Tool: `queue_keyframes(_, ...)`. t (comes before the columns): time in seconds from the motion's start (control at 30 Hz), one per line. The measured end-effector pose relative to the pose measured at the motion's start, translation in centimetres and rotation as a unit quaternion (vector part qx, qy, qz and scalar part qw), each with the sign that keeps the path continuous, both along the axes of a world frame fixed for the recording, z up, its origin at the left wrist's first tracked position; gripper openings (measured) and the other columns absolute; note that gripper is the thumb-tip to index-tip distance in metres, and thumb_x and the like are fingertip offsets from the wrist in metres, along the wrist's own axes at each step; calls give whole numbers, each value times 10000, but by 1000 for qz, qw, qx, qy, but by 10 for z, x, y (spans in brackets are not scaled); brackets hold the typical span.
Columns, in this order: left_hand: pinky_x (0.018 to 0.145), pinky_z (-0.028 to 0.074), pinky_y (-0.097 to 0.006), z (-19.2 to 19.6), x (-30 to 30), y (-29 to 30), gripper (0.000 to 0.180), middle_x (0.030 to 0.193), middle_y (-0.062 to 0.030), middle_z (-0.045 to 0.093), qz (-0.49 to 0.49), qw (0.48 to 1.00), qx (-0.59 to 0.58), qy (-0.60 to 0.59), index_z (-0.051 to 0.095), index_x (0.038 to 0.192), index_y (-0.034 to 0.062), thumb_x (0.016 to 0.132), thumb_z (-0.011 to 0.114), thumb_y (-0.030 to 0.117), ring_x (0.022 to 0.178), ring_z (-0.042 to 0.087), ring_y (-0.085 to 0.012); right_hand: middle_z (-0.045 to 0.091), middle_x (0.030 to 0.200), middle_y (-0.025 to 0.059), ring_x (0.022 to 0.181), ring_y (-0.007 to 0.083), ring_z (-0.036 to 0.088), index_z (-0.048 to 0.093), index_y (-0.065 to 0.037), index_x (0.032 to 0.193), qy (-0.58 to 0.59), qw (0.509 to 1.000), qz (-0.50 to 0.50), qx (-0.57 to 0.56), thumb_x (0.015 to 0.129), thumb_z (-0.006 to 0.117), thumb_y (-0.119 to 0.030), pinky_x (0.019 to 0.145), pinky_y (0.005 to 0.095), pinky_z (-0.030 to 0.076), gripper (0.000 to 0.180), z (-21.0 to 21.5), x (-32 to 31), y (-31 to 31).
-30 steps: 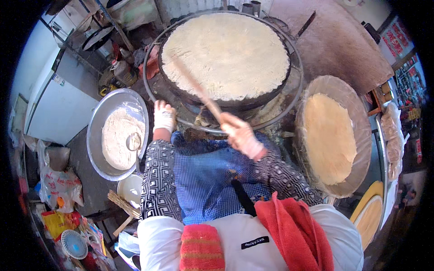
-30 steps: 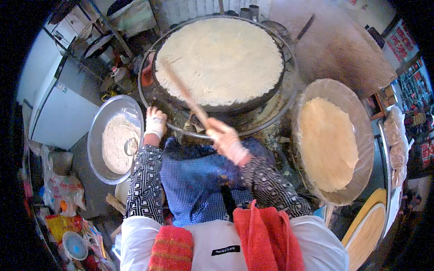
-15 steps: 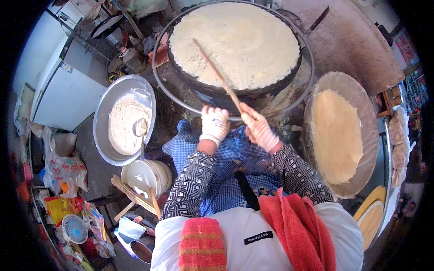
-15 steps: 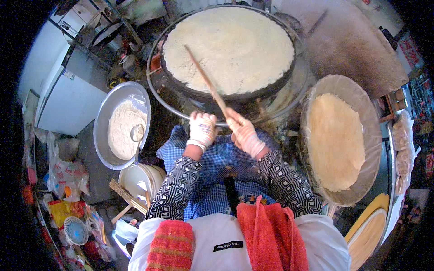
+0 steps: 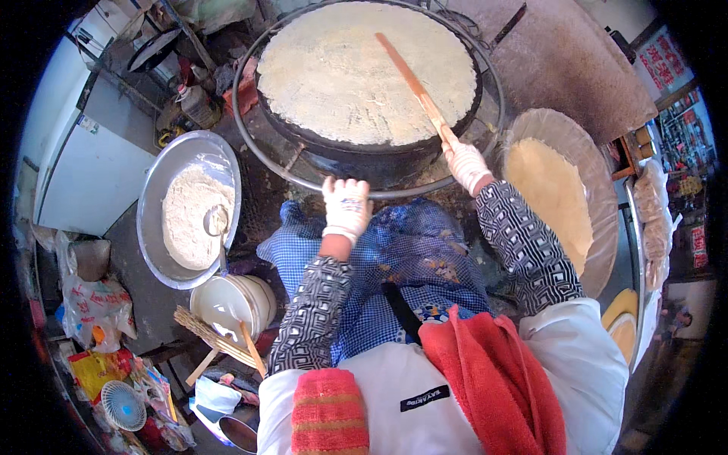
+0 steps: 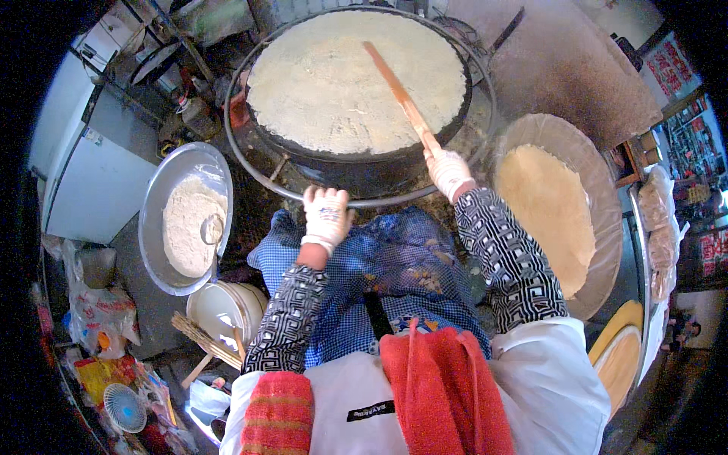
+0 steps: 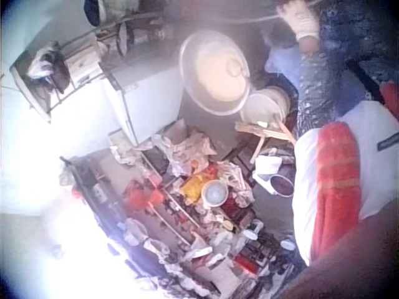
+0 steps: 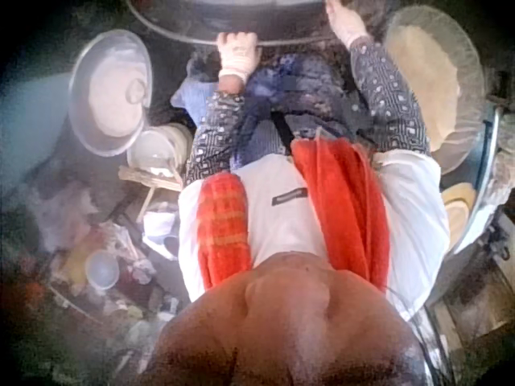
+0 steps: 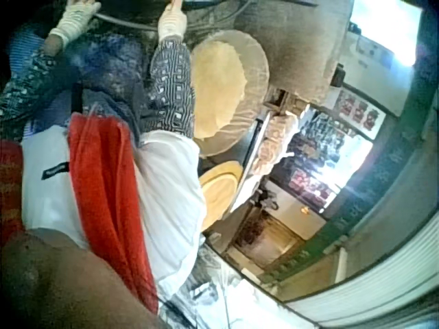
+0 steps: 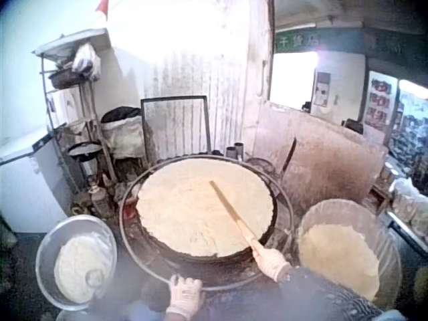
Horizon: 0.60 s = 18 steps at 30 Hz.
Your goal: The person spreads batter on a large circular griddle using a wooden stick, flips the crepe with a scraper, and moves the finished crepe to a basket.
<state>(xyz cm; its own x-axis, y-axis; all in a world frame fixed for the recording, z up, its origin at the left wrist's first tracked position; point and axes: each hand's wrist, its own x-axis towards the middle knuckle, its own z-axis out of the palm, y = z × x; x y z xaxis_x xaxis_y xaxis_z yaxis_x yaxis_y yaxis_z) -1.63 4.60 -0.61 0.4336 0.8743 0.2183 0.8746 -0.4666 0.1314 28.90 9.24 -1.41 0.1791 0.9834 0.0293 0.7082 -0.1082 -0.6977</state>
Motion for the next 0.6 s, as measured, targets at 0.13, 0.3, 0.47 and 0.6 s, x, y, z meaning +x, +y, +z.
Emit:
queue_keyframes(0.13,1037,305,-541,-11,-22,4,340,957,-97,609,-4,1000,5,-1,597,966,122,703,742,283,984,553,-315,629,906,1,720,90,509,675,-28,1100,599,796,-90,-10,905,701,-165,601,157,421,239,-4,-85,-43)
queue_keyframes(0.3,1047,294,-536,-23,11,-3,393,1033,-119,600,-22,999,-43,15,593,1024,109,727,698,343,1067,539,-329,672,884,30,636,99,561,490,-227,1413,94,987,106,-70,966,565,-171,586,273,493,457,14,-141,-83)
queue_keyframes(0.47,1031,307,-535,-44,25,-1,344,1003,-116,602,-24,999,-21,-29,592,1029,106,765,663,315,1028,547,-326,612,636,120,534,260,610,511,-302,1367,-36,986,165,18,959,542,-289,508,410,494,410,34,-142,-76)
queue_keyframes(0.6,1005,329,-528,-22,25,-3,267,954,-111,594,-51,997,-26,-44,565,949,109,753,678,250,985,548,-326,640,672,175,611,358,648,453,-308,1379,-304,938,164,-28,936,505,-323,548,489,502,446,45,-33,-64)
